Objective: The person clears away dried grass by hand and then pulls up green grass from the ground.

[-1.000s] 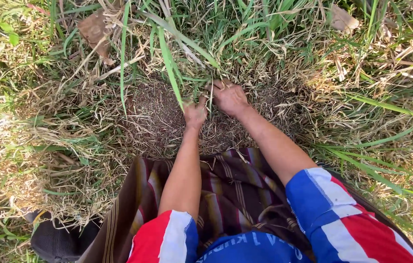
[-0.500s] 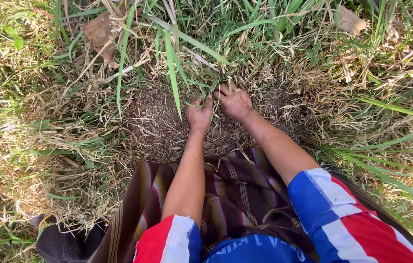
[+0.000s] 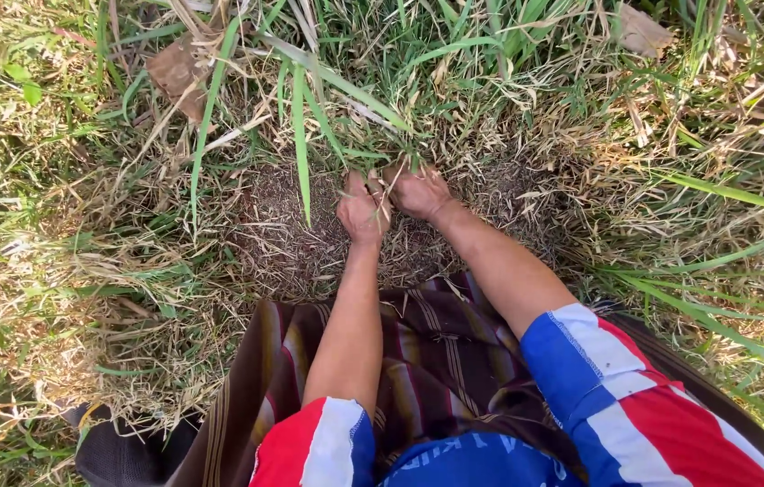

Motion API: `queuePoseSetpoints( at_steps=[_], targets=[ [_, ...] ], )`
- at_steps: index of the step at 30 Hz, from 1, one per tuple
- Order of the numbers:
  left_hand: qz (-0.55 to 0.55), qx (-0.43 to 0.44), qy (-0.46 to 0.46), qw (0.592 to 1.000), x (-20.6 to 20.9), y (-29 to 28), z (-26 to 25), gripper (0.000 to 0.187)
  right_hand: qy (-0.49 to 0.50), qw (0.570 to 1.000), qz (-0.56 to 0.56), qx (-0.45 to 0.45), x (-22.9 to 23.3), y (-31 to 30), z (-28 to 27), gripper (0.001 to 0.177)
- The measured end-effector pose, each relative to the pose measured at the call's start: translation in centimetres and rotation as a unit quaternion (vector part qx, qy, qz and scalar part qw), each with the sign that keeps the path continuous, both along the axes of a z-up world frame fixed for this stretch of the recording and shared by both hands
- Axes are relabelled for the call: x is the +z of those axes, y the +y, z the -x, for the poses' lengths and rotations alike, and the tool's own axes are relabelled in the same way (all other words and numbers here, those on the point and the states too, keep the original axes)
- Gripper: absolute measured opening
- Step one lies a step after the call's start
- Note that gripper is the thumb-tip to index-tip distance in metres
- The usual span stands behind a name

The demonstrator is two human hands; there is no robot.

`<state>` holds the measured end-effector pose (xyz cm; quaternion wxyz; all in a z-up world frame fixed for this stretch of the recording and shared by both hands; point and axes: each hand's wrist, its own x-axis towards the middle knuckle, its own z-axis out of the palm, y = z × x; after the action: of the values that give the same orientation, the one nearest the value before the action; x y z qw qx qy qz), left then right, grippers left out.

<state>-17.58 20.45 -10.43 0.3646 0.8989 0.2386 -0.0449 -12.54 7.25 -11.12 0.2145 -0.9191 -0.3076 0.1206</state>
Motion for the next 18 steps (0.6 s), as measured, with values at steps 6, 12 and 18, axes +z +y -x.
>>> queuePoseSetpoints(
  at_steps=[6, 12, 18],
  targets=[
    [0.001, -0.022, -0.187, 0.982, -1.1, 0.7, 0.0, 0.025, 0.030, 0.998, 0.030, -0.040, -1.2, 0.9, 1.8, 0.015],
    [0.294, 0.047, -0.185, 0.937, -9.0, 1.7, 1.0, 0.030, -0.027, 0.996, -0.029, -0.079, 2.6, 0.4, 4.8, 0.021],
    [0.380, 0.102, -0.240, 0.888, -5.3, 2.4, -1.1, 0.023, -0.156, 0.981, -0.025, -0.108, 1.9, -2.4, 3.1, 0.036]
  ],
)
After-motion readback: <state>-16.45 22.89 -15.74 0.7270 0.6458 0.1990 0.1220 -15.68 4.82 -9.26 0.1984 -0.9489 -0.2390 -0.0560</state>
